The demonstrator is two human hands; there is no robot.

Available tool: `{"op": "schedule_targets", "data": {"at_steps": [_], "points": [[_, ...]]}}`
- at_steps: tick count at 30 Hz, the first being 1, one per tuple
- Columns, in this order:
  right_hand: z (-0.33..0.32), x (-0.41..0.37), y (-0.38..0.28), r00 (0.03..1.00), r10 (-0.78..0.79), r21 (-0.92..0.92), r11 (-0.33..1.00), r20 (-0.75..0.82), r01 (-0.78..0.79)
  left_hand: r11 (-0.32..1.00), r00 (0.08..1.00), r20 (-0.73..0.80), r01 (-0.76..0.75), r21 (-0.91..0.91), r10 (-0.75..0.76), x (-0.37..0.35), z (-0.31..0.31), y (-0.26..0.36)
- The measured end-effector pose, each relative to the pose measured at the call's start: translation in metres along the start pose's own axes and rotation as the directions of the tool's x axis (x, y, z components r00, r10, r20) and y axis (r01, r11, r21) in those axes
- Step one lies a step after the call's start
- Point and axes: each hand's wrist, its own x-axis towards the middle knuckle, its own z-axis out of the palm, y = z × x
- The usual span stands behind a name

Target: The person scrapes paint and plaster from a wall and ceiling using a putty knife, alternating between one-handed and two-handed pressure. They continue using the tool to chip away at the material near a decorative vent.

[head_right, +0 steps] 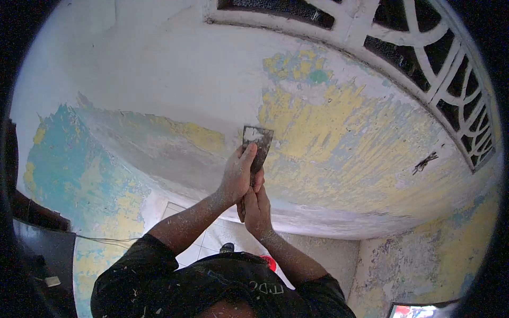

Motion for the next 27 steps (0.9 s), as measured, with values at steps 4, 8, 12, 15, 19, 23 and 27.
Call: {"op": "schedule_targets", "data": {"at_steps": [4, 8, 12, 15, 19, 23, 27], "points": [[-0.008, -0.024, 0.026, 0.991, -0.135, 0.028, 0.990, -0.023, 0.135, 0.999, 1.000, -0.002, 0.028, 0.035, -0.028, -0.014, 0.002, -0.020], [0.003, 0.017, -0.036, 0.999, -0.006, 0.035, 0.999, 0.041, 0.005, 0.950, 0.974, 0.038, -0.226, 0.216, 0.223, 0.023, 0.007, 0.021], [0.015, 0.021, -0.052, 0.993, -0.097, 0.015, 0.995, 0.069, 0.096, 0.981, 0.986, 0.063, -0.160, 0.111, 0.154, 0.017, 0.019, 0.058], [-0.004, -0.009, 0.012, 0.998, -0.042, 0.076, 0.996, 0.039, 0.039, 0.998, 0.999, 0.016, 0.042, 0.054, -0.043, -0.013, 0.001, 0.005], [0.008, -0.013, -0.001, 0.996, -0.058, -0.009, 0.998, -0.066, 0.057, 0.996, 0.997, 0.021, 0.075, 0.042, -0.076, -0.011, 0.003, -0.005], [0.008, 0.030, -0.055, 0.994, -0.081, 0.039, 0.996, 0.068, 0.078, 0.981, 0.987, 0.011, -0.160, 0.108, 0.160, 0.023, 0.026, 0.065], [-0.003, 0.005, -0.028, 0.994, -0.046, 0.018, 0.999, 0.099, 0.045, 0.999, 0.995, 0.097, -0.030, 0.045, 0.026, 0.005, 0.010, 0.028]]}}
